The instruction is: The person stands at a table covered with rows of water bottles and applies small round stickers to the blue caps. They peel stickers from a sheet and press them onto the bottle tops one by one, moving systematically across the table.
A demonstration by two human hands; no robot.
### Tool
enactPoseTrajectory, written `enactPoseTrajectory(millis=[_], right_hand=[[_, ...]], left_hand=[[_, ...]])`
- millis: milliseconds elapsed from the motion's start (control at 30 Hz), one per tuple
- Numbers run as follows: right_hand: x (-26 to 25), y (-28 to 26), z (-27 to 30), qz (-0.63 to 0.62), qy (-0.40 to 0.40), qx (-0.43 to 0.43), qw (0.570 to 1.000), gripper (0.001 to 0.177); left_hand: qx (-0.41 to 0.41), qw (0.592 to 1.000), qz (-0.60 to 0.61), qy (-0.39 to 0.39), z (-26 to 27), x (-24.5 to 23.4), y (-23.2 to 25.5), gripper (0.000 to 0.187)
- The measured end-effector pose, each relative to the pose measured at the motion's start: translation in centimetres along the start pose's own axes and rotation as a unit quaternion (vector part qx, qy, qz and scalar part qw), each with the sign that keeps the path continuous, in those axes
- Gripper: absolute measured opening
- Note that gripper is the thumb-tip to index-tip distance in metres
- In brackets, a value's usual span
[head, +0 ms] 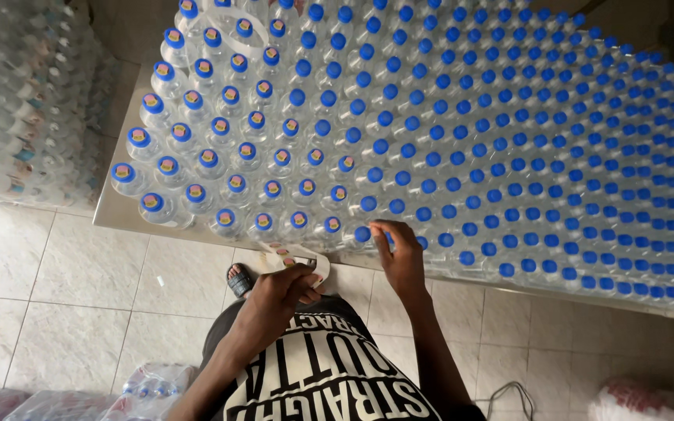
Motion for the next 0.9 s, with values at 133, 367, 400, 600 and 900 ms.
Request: enactPoseTrajectory(millis=[133, 367, 400, 600, 900], right_hand=[[0.0, 1.3, -0.3, -0.029, -0.035, -0.031, 0.998, 0.023], [0.5, 1.9, -0.3, -0.002, -0.040, -0.162, 0.986, 0.015], [0.5, 2.0, -0.2, 0.009, -0.042, -0.191, 0.981, 0.018], [-0.6, 2.7, 1.6, 0.173, -0.168, -0.228, 0.943, 0.063], [-5.1, 0.3, 0.6, -0.114, -0.024, -0.186, 0.976, 0.026]], left_hand=[[-0.004, 0.999, 0.019, 0.034, 0.2, 0.9, 1.7, 0.023], [-0.086, 0.992, 0.068, 0.069, 0.2, 3.0, 2.6, 0.028], [-0.098, 0.989, 0.078, 0.073, 0.1, 3.3, 2.8, 0.028], [-0.100, 0.969, 0.194, 0.117, -0.9, 5.7, 3.6, 0.027], [-0.097, 0.967, 0.170, 0.161, -2.8, 9.5, 5.6, 0.025]])
Point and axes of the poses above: each hand's wrist, its own z-axis away from the middle knuckle, its own x-axis out of the palm, y = z × x, the point moved 2 cm from there along -z, towards the middle knuckle, and after that the axes turned 9 degrees about -x, right-handed, at the moved point
